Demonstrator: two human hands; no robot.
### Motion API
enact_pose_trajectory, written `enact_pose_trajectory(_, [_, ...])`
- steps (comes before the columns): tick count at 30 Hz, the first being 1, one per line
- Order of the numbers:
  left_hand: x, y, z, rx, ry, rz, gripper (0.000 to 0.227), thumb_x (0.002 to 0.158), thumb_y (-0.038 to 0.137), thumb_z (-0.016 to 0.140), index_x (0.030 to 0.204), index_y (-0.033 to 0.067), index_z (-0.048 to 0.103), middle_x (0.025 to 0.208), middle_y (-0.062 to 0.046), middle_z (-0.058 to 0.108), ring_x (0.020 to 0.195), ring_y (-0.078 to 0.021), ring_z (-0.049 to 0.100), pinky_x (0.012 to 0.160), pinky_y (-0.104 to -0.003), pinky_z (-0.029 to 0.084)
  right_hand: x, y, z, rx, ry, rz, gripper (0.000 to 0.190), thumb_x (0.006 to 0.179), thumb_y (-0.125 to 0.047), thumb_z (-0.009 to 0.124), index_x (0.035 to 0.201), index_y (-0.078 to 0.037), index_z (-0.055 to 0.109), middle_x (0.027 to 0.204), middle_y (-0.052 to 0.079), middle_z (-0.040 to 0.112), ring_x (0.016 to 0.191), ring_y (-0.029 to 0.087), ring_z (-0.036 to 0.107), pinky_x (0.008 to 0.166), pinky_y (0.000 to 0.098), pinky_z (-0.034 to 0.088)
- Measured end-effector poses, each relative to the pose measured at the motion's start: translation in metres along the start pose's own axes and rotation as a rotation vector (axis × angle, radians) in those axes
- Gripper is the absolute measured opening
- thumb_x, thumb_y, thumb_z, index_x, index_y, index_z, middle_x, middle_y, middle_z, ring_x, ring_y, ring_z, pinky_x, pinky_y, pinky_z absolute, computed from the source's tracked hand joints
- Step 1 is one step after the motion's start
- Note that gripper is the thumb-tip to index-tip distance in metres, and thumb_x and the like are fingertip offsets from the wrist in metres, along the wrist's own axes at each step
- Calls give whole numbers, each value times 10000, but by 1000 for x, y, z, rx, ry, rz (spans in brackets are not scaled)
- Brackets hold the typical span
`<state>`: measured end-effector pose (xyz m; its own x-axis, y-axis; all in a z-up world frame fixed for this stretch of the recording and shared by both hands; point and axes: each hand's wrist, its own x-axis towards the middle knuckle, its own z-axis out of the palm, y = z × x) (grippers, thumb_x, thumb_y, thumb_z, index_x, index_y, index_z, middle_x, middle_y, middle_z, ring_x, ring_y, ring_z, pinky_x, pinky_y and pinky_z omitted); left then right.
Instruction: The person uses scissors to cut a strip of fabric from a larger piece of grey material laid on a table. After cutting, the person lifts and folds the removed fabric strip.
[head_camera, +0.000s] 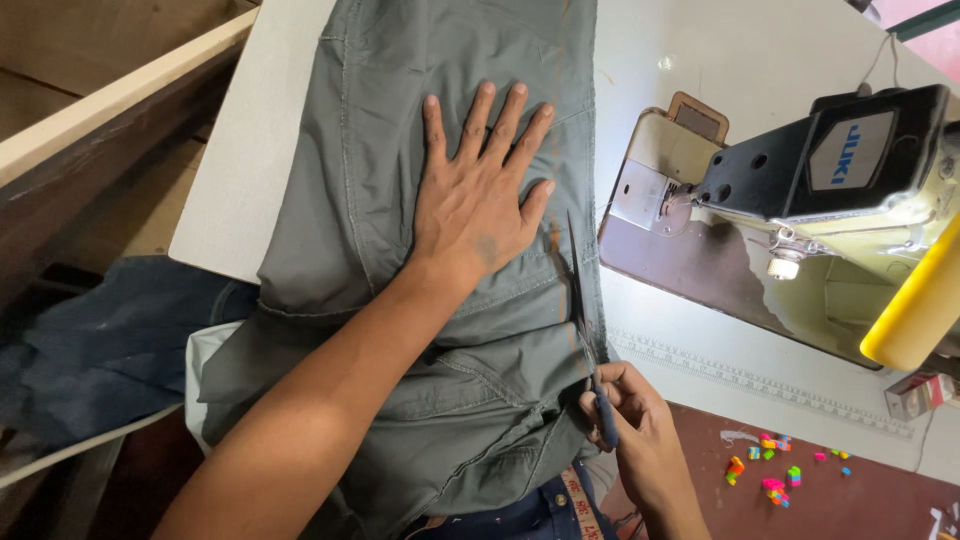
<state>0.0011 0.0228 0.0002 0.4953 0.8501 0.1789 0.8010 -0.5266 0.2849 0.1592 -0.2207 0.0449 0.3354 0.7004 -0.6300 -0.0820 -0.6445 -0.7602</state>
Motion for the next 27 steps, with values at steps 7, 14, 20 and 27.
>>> enact_pose_trajectory(7, [-1, 0, 0, -17, 26, 4, 657, 1071, 512, 362, 1654, 219, 281, 1715, -83, 230, 1578, -335, 172, 1228, -712, 52, 0, 6, -1, 49, -16, 25, 98, 921, -84, 688, 987, -62, 619, 702, -44, 500, 621, 37, 385, 513, 229, 265])
enact_pose_trajectory(14, [-12, 7, -4, 5, -18, -56, 662, 1075, 531, 304, 1662, 245, 199, 1729, -61, 179, 1591, -321, 127, 1233, -703, 28, -8, -3, 4, 103, 44, 58, 106, 954, -62, 686, 955, 20, 620, 657, 31, 408, 546, 99, 284, 471, 269, 217])
enact_pose_trajectory(20, [-17, 8, -5, -7, -16, -55, 663, 1073, 525, 314, 1662, 238, 215, 1728, -66, 176, 1590, -324, 118, 1234, -704, 31, -3, -14, 14, -7, 41, -15, 151, 943, -145, 701, 1001, -11, 666, 685, 5, 515, 631, 83, 392, 604, 262, 294])
enact_pose_trajectory(27, [-20, 11, -2, 6, -38, -81, 674, 1067, 541, 311, 1666, 249, 209, 1734, -57, 171, 1596, -312, 110, 1231, -708, 22, -14, -6, 2, 5, 29, 89, 112, 934, -83, 720, 977, -32, 630, 702, -8, 397, 620, 89, 328, 571, 262, 290])
